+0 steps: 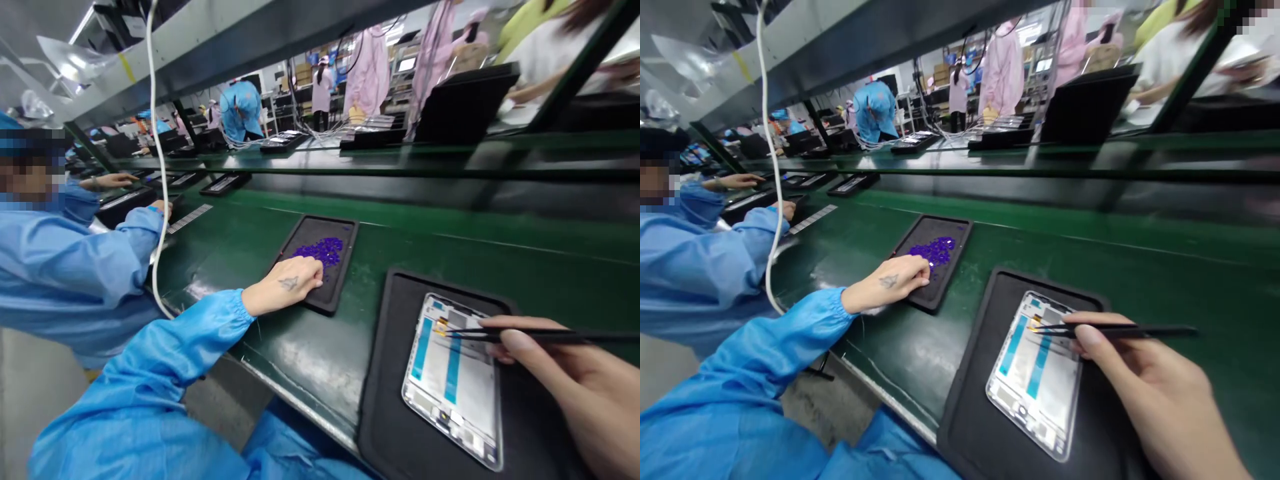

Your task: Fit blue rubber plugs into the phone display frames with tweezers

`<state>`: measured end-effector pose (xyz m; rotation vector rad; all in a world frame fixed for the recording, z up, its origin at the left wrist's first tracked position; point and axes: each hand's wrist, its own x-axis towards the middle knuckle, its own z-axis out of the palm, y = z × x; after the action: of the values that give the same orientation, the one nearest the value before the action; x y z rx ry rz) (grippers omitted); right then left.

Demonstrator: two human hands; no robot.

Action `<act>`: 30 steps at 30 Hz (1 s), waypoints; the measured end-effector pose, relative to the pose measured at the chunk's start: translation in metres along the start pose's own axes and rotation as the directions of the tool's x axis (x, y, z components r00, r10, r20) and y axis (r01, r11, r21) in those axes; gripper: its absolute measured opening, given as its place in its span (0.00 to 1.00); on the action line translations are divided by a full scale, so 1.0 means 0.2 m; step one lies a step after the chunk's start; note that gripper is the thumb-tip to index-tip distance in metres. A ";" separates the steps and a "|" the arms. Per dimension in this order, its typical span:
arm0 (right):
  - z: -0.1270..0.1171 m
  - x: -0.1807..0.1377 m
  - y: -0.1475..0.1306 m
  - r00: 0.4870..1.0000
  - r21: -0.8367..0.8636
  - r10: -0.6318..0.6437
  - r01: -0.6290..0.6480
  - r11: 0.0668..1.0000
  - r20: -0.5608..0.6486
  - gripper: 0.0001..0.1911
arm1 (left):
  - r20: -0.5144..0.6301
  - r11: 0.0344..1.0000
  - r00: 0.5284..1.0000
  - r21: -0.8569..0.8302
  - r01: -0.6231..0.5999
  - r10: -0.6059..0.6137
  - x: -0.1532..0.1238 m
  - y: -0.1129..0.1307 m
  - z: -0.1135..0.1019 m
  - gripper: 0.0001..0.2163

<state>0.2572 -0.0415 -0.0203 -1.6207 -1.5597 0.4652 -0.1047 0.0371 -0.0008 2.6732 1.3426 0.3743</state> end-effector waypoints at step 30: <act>0.05 -0.07 -0.25 0.994 0.368 -0.106 0.091 0.925 0.020 0.19 | 0.364 -0.136 0.927 -0.918 0.373 0.089 0.19 0.49 0.13 0.15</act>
<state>0.2160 -0.0567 0.0073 -1.2471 -1.4711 0.6926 0.0005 0.0095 0.0026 1.0533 0.6047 0.5745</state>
